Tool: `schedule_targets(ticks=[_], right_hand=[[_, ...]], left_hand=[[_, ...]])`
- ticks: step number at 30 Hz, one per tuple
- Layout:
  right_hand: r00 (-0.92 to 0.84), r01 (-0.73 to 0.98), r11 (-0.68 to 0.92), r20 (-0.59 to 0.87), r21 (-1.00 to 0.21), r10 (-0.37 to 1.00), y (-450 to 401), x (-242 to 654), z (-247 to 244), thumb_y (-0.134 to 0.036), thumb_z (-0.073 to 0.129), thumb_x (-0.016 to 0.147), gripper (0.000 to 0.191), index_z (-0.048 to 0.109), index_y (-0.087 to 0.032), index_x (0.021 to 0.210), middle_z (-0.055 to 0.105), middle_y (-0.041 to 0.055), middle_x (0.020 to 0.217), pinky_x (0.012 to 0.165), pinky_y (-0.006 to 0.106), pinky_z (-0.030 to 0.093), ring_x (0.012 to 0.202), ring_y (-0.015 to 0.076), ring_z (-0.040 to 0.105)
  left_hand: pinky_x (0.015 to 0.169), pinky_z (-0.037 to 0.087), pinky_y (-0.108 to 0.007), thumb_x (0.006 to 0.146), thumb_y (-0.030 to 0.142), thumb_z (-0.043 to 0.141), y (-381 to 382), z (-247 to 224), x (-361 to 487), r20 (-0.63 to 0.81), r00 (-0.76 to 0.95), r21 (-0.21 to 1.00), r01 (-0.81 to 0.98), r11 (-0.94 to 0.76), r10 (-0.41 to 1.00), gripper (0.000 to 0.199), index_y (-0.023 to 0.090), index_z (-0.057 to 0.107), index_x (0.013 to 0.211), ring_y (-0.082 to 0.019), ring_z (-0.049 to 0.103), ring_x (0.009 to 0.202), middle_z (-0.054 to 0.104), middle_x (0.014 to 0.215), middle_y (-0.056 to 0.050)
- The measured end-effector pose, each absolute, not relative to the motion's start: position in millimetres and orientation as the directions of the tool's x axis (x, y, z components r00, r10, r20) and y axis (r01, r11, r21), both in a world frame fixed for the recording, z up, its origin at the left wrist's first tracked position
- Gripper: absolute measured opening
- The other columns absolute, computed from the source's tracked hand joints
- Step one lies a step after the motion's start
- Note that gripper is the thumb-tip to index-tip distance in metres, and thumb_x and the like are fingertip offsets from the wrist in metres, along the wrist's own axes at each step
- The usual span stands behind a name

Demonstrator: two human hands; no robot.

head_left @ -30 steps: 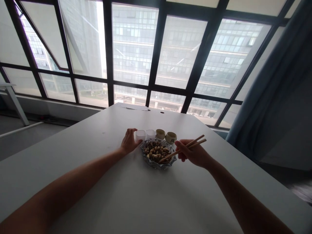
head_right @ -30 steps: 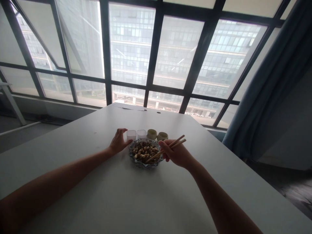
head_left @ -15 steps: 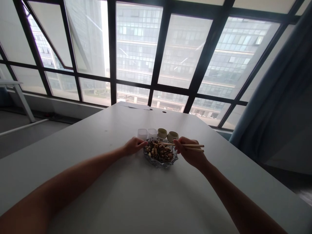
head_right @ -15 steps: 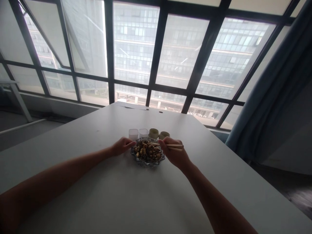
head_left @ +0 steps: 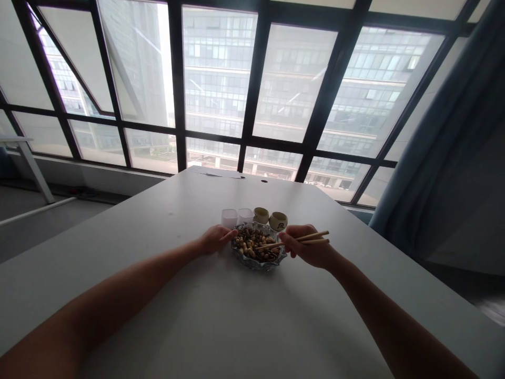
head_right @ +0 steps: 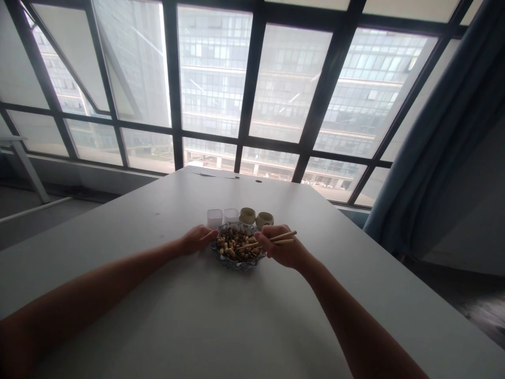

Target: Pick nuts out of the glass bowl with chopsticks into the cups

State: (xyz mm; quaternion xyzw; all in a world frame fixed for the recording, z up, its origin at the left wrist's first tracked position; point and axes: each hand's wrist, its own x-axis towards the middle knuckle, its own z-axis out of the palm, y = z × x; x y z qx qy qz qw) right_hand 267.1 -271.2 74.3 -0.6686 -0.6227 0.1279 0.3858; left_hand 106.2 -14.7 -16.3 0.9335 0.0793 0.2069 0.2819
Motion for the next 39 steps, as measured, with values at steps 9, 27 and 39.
schedule_targets(ticks=[9,27,39], right_hand=[[0.29,0.664,0.034,0.3,-0.747,0.909,-287.2,275.2,98.6,-0.07,0.057,0.084,0.059,0.064,-0.016,0.064,0.065,0.0046,0.053,0.04,0.022,0.048,0.042,0.0121,0.059],[0.173,0.81,0.119,0.427,-0.574,0.887,-272.5,272.3,72.3,-0.059,0.054,0.093,0.049,0.061,-0.018,0.066,0.063,0.0007,0.054,0.043,0.022,0.045,0.046,0.0122,0.058],[0.321,0.606,0.015,0.261,-0.795,0.911,-282.6,269.0,92.3,-0.073,0.055,0.083,0.062,0.066,-0.015,0.066,0.065,0.0043,0.051,0.041,0.023,0.048,0.043,0.0138,0.061]], left_hand=[[0.049,0.02,-0.025,0.085,0.078,0.027,-14.7,-17.8,107.4,0.343,0.895,0.567,0.045,-0.823,0.285,0.07,0.02,0.031,0.045,-0.009,0.025,0.046,0.025,0.044,0.004],[0.053,0.024,-0.025,0.088,0.073,0.023,-13.8,-18.6,108.7,0.313,0.908,0.532,0.075,-0.843,0.278,0.067,0.019,0.034,0.049,-0.01,0.029,0.049,0.03,0.048,0.003],[0.053,0.024,-0.026,0.087,0.076,0.017,-12.8,-19.6,109.2,0.3,0.913,0.502,0.095,-0.86,0.276,0.07,0.019,0.035,0.051,-0.01,0.029,0.05,0.033,0.048,0.002]])
